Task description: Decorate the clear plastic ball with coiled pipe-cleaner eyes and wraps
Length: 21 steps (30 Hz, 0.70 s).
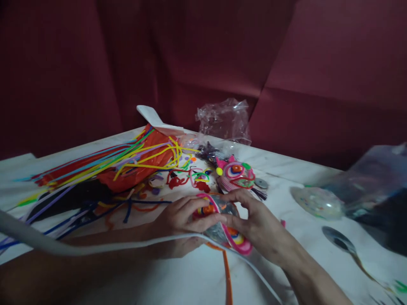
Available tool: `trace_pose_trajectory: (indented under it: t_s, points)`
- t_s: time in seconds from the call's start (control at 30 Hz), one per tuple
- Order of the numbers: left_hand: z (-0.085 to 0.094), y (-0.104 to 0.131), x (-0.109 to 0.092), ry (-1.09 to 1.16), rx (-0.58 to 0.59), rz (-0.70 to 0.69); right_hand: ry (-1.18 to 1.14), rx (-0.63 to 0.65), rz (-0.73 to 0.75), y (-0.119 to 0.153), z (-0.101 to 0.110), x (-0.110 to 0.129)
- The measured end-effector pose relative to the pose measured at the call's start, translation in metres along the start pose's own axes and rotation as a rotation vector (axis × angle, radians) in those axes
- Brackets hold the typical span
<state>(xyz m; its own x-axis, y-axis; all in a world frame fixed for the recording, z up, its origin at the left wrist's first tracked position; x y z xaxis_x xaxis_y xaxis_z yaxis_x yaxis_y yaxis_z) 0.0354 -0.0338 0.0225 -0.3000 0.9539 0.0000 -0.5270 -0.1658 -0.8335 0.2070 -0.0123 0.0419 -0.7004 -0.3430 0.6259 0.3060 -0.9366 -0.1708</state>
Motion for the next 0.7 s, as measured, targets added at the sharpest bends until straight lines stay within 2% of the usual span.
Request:
trace_pose_trajectory:
  t_s: [0.03,0.13,0.3,0.5,0.7]
  points:
    - [-0.001,0.001,0.001,0.027,0.072,0.025,-0.016,0.009,0.009,-0.002,0.000,-0.001]
    - [0.002,0.004,0.005,0.049,0.139,0.074,-0.061,0.017,0.010,-0.009,0.001,-0.001]
    - [0.002,0.009,0.009,0.069,0.145,0.065,-0.110,0.035,0.027,-0.022,0.001,0.005]
    - [0.004,0.009,0.008,-0.022,0.142,0.085,-0.178,0.086,0.034,-0.028,-0.001,0.011]
    - [0.005,0.011,0.012,0.000,0.189,0.109,-0.314,0.081,0.007,-0.021,0.015,0.000]
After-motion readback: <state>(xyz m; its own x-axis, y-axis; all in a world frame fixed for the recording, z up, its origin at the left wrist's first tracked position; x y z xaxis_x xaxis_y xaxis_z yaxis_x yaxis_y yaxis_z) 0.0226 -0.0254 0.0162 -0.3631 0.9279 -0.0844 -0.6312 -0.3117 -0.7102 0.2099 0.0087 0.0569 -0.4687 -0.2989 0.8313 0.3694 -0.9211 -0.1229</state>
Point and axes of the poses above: each hand's wrist, its own y-axis away from the middle knuckle, its own z-axis out of the back of the hand, x = y × z, the point moved 4 cm from there along -y, towards the middle knuckle, and after that the axes turned 13 degrees about y, right-handed, at the moved point
